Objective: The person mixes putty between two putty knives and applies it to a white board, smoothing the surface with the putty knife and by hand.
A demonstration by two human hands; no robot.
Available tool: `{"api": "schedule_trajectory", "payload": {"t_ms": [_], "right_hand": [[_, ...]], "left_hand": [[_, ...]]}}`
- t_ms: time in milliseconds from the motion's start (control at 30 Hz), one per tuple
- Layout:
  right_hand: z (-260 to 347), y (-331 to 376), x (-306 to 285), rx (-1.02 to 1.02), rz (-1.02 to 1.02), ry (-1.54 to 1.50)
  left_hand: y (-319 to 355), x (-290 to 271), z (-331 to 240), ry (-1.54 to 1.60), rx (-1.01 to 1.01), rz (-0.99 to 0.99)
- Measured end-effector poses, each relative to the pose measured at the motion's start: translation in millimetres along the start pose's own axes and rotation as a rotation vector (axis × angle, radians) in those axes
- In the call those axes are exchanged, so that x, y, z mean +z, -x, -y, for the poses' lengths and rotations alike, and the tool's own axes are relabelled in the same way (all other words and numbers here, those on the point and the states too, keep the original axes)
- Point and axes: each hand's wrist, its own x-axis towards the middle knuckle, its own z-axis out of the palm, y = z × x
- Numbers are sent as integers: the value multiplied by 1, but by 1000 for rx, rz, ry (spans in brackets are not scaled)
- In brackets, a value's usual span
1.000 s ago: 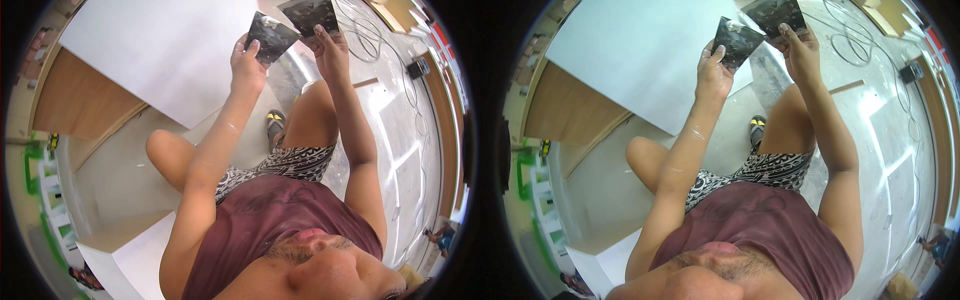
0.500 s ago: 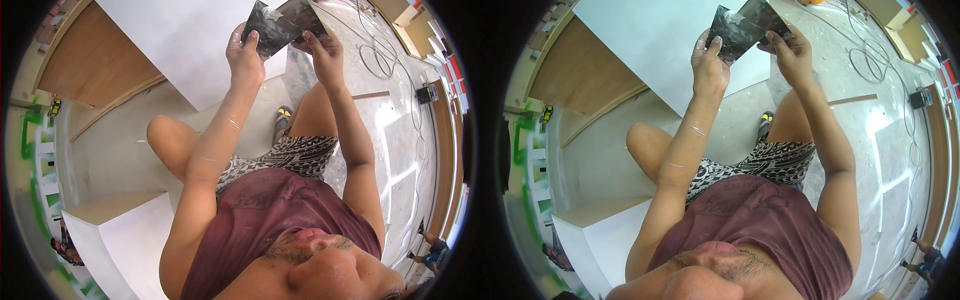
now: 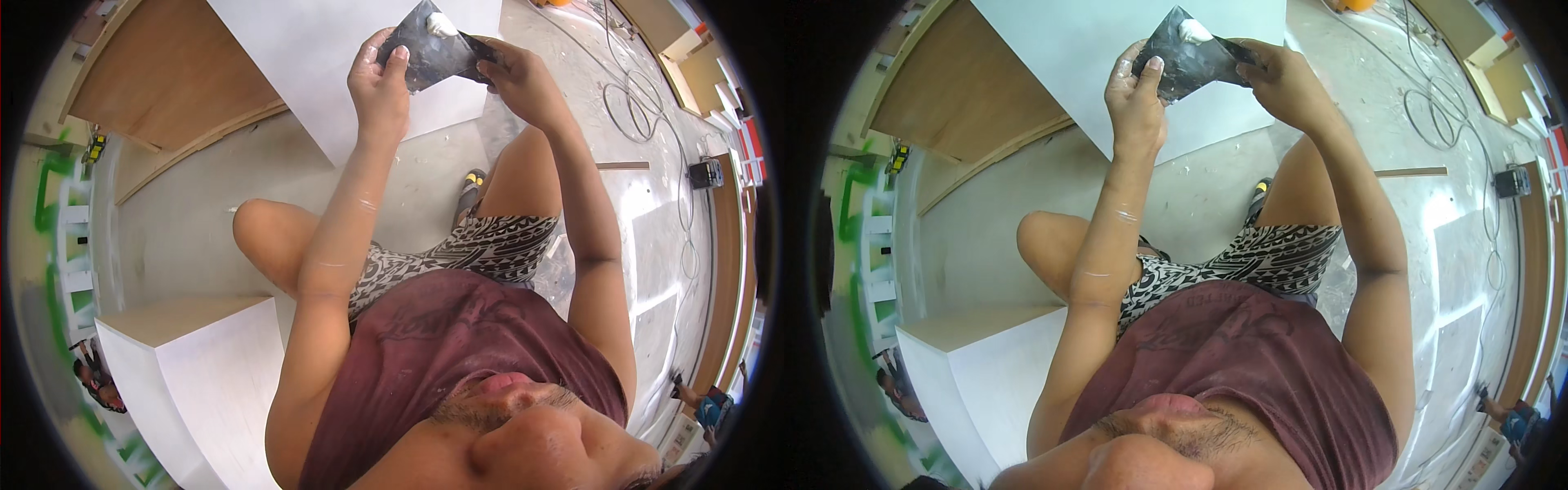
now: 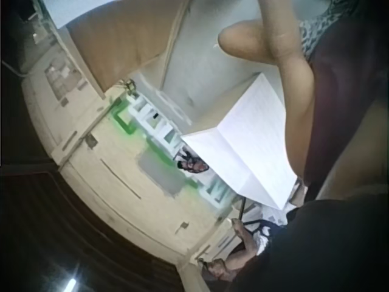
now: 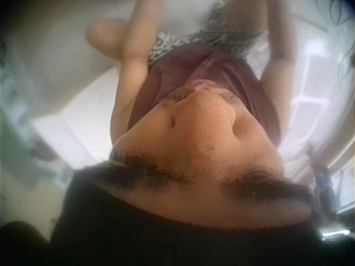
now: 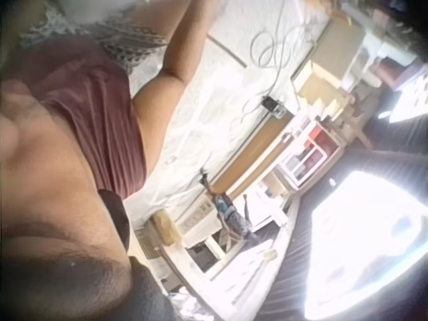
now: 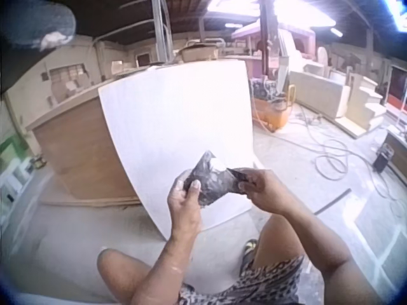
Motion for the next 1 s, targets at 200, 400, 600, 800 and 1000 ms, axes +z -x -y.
{"api": "schedule_trajectory", "payload": {"t_ms": [200,400,600,800,1000], "right_hand": [[-4,-9,-5,-1,-209,-531],[-13,-27,31,351,218,-1184],[-9,-16,80,454,329,-1317],[-14,-31,112,467,102,-1236],[-56,-35,114,353,-293,-1044]], "left_hand": [[-1,-40,-32,360,-230,-107],[34,-43,-12,477,-462,-95],[36,-55,-11,389,-342,-109],[47,-63,-3,361,-309,-108],[55,-60,-21,311,-243,-122]]}}
